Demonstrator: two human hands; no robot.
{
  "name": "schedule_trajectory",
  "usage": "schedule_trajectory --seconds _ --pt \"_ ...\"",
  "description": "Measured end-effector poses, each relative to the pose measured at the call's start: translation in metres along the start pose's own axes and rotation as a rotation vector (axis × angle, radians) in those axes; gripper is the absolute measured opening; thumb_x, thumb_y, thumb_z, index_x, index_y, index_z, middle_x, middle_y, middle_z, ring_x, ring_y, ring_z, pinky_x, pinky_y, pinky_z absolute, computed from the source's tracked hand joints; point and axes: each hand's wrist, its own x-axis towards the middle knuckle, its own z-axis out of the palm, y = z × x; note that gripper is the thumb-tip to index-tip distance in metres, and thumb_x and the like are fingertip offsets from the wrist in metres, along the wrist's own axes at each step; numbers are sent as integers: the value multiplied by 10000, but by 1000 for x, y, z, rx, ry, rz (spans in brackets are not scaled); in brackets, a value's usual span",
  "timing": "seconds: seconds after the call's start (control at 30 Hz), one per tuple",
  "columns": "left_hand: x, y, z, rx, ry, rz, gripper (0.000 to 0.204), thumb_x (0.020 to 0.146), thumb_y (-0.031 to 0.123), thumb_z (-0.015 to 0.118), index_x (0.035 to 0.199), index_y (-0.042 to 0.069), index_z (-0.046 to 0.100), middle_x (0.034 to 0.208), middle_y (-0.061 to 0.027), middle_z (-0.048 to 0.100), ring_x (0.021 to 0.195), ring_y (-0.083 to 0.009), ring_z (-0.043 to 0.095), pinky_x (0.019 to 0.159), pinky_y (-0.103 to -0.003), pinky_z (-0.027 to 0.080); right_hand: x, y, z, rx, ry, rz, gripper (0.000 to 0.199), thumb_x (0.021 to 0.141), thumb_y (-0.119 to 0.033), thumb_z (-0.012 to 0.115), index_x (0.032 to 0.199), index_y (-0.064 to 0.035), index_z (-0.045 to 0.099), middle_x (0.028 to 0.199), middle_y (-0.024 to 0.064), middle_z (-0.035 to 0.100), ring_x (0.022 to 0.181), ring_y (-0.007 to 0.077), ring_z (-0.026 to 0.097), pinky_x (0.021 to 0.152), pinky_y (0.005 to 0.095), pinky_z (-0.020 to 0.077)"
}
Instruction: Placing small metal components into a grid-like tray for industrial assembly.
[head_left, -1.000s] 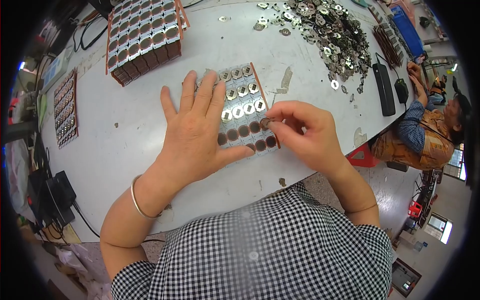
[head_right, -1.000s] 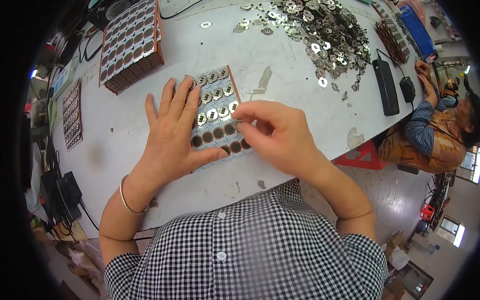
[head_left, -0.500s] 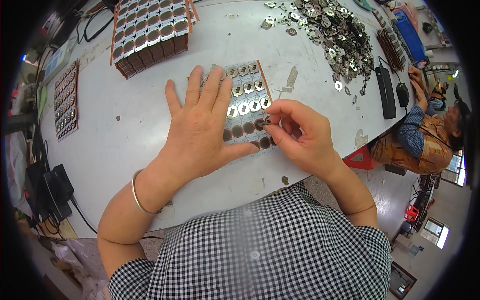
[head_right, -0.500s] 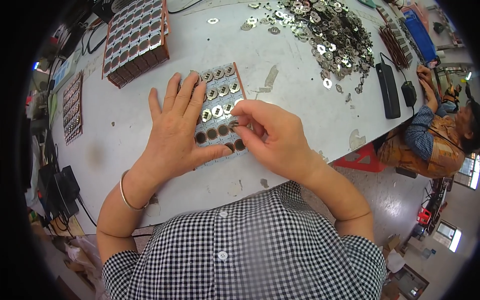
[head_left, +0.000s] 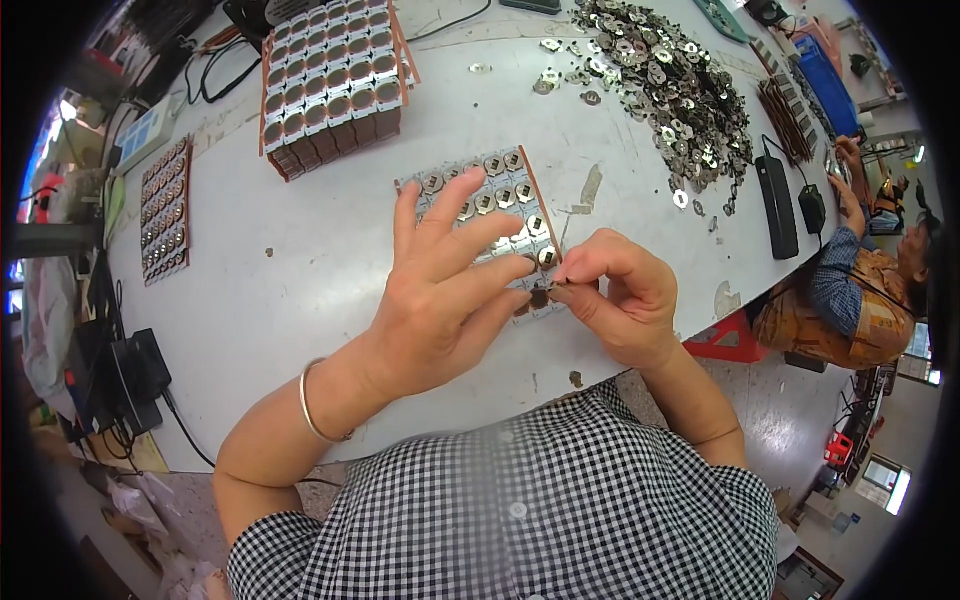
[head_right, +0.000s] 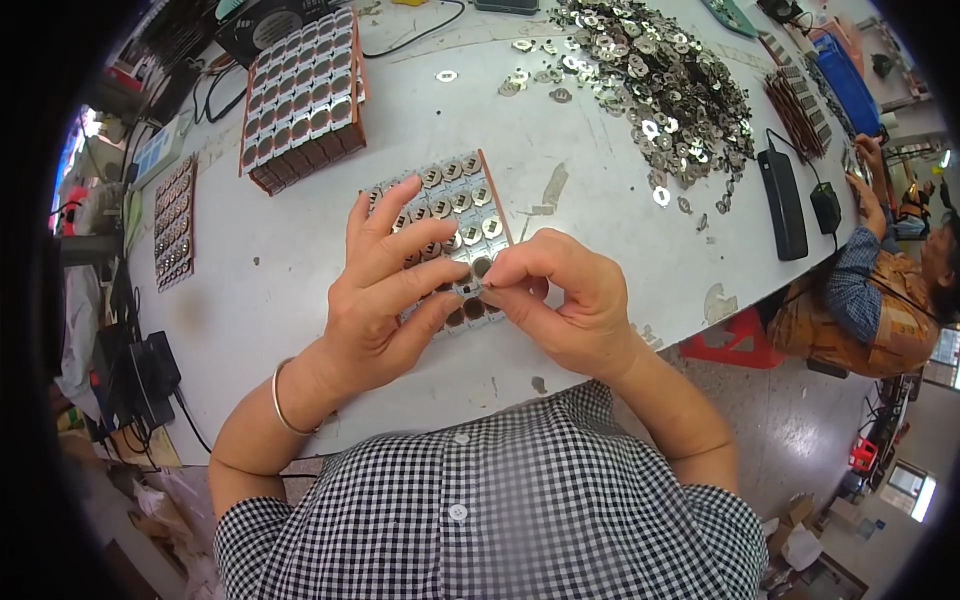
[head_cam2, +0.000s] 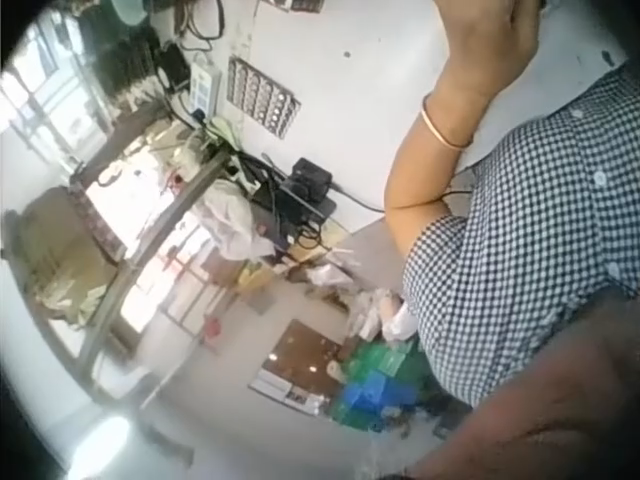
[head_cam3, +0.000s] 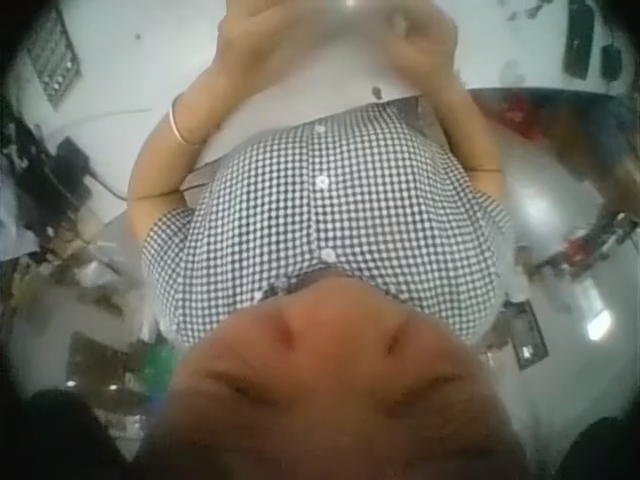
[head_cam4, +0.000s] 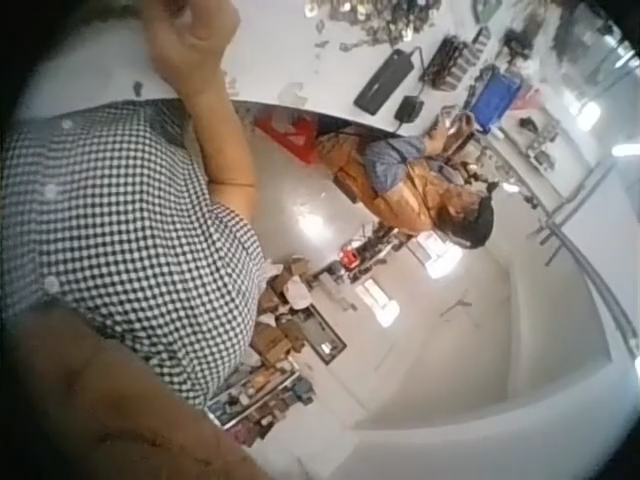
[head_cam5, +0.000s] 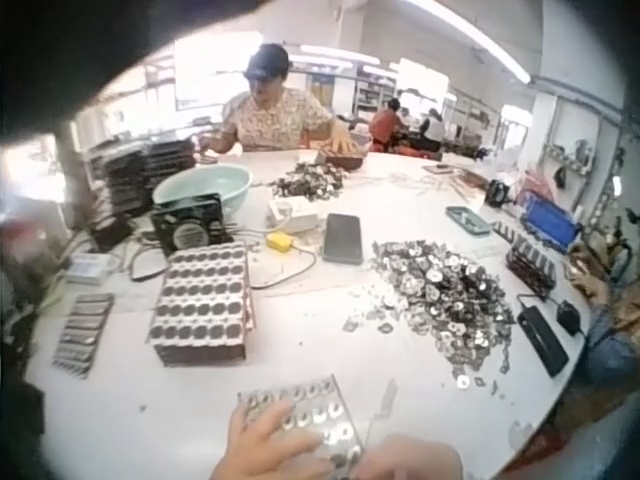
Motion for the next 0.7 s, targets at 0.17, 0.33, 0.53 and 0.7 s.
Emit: schedule_trajectory --seconds 0.17,0.33,0.53,0.7 --pt "2 -1 -2 -82 0 75 205 823 -3 746 1020 55 758 1236 -138 681 1394 -459 484 1159 -645 233 -1 -4 -4 42 -94 89 234 860 109 739 1035 -25 661 987 76 693 856 130 601 741 259 473" --pt "1 3 -4 -119 -30 60 181 832 -2 742 1004 53 759 1224 -130 686 1389 -455 491 1150 -641 258 -1 -4 2 111 -82 160 189 892 35 759 1053 -34 688 939 8 678 781 57 600 690 216 484" --pt "2 2 -4 -178 -46 27 155 843 -7 726 986 45 756 1207 -125 690 1386 -458 491 1151 -623 280 -2 -5 2 395 -90 344 190 943 52 700 1115 -11 646 1051 51 699 984 116 665 882 271 552" --pt "5 -5 -3 -227 -59 29 164 844 -17 708 992 39 753 1203 -130 685 1362 -456 507 1143 -607 307 3 -1 3 489 -85 391 198 940 49 707 1115 -22 646 1062 44 698 976 104 664 883 268 555"
